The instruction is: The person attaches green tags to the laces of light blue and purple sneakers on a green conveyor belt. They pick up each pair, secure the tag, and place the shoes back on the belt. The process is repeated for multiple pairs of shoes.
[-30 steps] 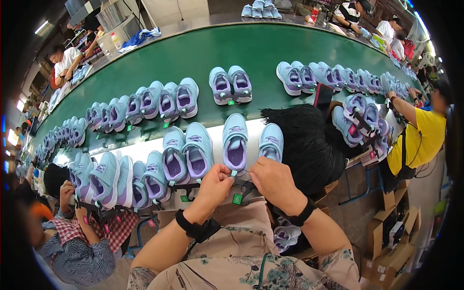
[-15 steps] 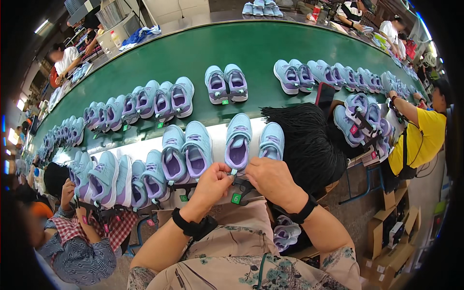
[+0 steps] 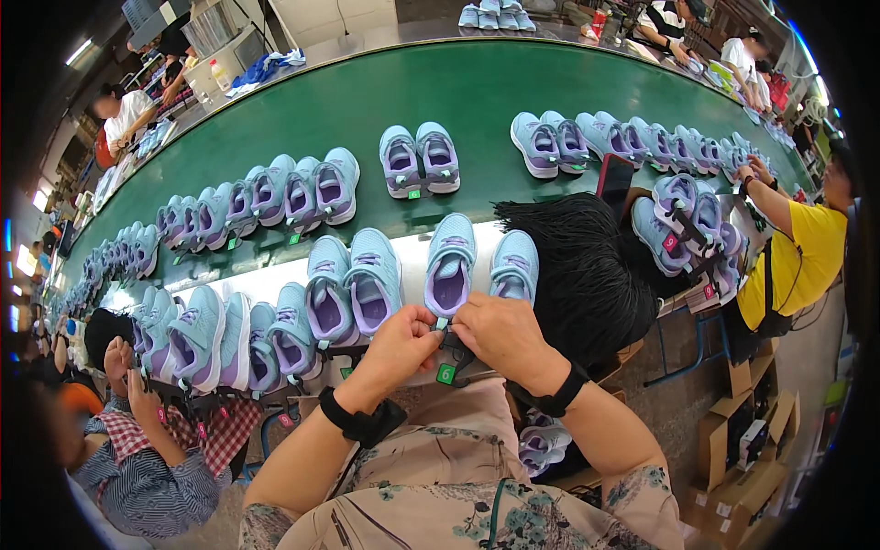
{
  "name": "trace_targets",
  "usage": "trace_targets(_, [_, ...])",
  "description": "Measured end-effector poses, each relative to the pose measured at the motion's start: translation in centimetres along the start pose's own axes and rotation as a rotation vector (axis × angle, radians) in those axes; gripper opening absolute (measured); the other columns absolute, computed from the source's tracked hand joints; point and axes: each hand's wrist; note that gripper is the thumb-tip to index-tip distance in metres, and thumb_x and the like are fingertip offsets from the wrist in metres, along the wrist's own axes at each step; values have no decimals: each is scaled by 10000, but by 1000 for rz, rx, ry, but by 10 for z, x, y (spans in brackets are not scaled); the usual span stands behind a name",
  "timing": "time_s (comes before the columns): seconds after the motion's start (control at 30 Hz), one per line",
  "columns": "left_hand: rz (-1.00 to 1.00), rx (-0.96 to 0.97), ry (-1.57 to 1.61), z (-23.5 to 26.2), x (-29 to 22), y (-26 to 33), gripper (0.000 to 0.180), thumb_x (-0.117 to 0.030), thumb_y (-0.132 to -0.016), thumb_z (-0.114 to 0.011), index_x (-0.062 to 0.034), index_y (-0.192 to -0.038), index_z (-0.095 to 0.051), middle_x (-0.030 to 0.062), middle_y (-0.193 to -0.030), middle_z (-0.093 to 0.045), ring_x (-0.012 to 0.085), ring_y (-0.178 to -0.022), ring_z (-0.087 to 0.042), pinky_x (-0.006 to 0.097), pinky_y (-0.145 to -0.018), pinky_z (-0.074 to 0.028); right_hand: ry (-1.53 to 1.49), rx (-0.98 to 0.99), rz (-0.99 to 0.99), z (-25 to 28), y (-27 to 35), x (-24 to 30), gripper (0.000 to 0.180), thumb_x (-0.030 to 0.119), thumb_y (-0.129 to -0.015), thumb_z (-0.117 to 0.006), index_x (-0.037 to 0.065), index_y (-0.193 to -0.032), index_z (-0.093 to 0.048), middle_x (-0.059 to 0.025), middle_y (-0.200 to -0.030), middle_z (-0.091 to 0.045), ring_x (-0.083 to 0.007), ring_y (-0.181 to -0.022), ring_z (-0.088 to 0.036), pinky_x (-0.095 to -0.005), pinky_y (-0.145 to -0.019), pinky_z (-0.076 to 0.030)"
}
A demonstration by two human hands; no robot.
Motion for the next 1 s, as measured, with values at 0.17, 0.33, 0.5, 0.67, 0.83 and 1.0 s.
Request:
trace_targets(0.17, [16, 23, -46, -2, -7, -6, 205, -120, -877, -596, 16, -1008, -515, 49, -692, -587, 125, -532, -598, 251, -463, -483, -25, -93, -9, -4, 6, -3, 119, 171, -773, -672, 79, -769, -597, -66, -730, -555, -264, -646, -605, -376, -561, -471])
trace_targets(0.33, [-43, -108, -188, -14, -12, -7, 130, -160, -918, -570, -31, -900, -561, 30, -593, -563, 117, -497, -589, 251, -449, -466, -18, -58, -40, -1, 9, -4, 106, 168, -803, -651, 79, -792, -594, -72, -760, -573, -276, -669, -611, -369, -600, -483])
trace_targets(0.5, [-736, -394, -775, -10, -12, 13, 121, -144, -911, -560, -30, -880, -586, 22, -584, -569, 112, -475, -567, 254, -425, -432, -297, 1, -185, 18, -1, -12, 141, 183, -835, -638, 101, -948, -660, -109, -809, -656, -292, -726, -642, -371, -625, -495])
trace_targets(0.67, [-433, -165, 356, 19, -82, 88, 111, -82, -903, -542, -43, -800, -530, -26, -590, -471, 34, -434, -382, 188, -389, -293, -295, 94, -177, 10, 3, -30, 173, 198, -853, -610, 136, -991, -694, -137, -798, -676, -334, -750, -642, -435, -669, -494])
trace_targets(0.83, [-687, -128, 577, 22, -92, 148, 121, -29, -890, -508, -30, -771, -488, 23, -553, -435, 72, -390, -339, 238, -367, -291, -313, 97, -219, 14, 5, -33, 165, 195, -849, -613, 134, -972, -704, -137, -789, -676, -341, -744, -642, -435, -686, -496])
trace_targets(1.0, [-946, 417, 530, 39, -113, 190, 225, -111, -863, -584, -40, -651, -558, 95, -584, -565, 128, -421, -506, 308, -409, -409, -284, 110, -179, 22, 2, -34, 182, 144, -854, -616, 87, -1007, -695, -143, -795, -681, -313, -728, -658, -369, -669, -512])
Point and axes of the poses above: each hand's wrist, its own y-axis away from the middle knuckle, its own z-axis out of the back of the hand, x = y × z
